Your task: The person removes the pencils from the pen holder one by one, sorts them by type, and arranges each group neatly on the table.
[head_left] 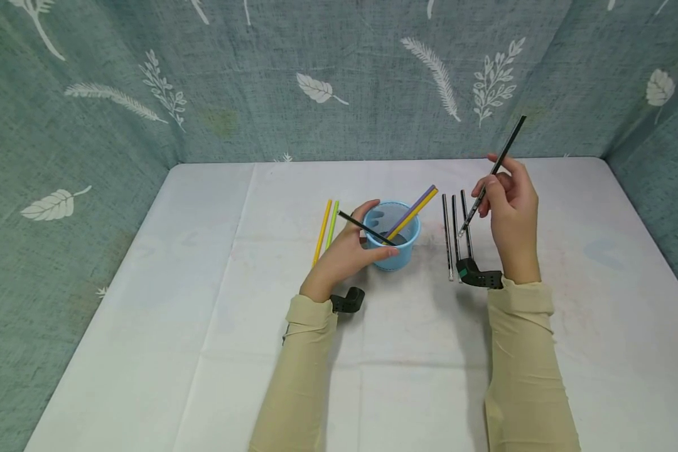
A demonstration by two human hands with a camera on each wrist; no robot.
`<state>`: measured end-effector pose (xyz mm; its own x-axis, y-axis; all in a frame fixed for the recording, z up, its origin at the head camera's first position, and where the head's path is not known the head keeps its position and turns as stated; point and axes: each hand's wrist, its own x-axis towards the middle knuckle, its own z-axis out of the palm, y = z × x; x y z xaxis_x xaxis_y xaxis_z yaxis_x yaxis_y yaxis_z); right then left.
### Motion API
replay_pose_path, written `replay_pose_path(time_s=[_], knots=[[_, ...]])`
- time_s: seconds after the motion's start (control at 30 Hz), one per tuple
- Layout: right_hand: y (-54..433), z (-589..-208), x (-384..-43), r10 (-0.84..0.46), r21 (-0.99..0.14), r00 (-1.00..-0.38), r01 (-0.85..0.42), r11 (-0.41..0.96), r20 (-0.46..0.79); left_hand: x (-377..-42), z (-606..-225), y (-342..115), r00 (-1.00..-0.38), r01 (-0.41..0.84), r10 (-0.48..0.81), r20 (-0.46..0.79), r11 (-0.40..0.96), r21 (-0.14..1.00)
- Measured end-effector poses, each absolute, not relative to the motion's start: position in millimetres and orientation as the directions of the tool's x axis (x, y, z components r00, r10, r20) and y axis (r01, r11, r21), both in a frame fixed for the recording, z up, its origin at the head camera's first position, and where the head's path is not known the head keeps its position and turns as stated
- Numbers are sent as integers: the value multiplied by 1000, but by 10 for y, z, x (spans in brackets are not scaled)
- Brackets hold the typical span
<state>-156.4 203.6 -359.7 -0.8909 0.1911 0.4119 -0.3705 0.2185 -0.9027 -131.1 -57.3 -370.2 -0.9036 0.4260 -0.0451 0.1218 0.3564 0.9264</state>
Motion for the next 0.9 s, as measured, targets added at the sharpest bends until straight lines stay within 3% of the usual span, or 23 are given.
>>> replay_pose_path(time_s=[0.2, 0.57, 0.9], knots=[[2367, -4411, -2060, 228, -901, -913, -244, 359, 338, -1306, -3708, -581, -905, 118, 423, -48, 359, 926], [2113, -3979, -1663, 261, -858, -950, -16, 514, 174, -1304, -3695, -579, -906, 106, 419, -58, 359, 927], [2259, -4074, -1651, 233, -788, -972, 129, 602, 19, -1439, -3962, -596, -909, 116, 414, -43, 351, 929]])
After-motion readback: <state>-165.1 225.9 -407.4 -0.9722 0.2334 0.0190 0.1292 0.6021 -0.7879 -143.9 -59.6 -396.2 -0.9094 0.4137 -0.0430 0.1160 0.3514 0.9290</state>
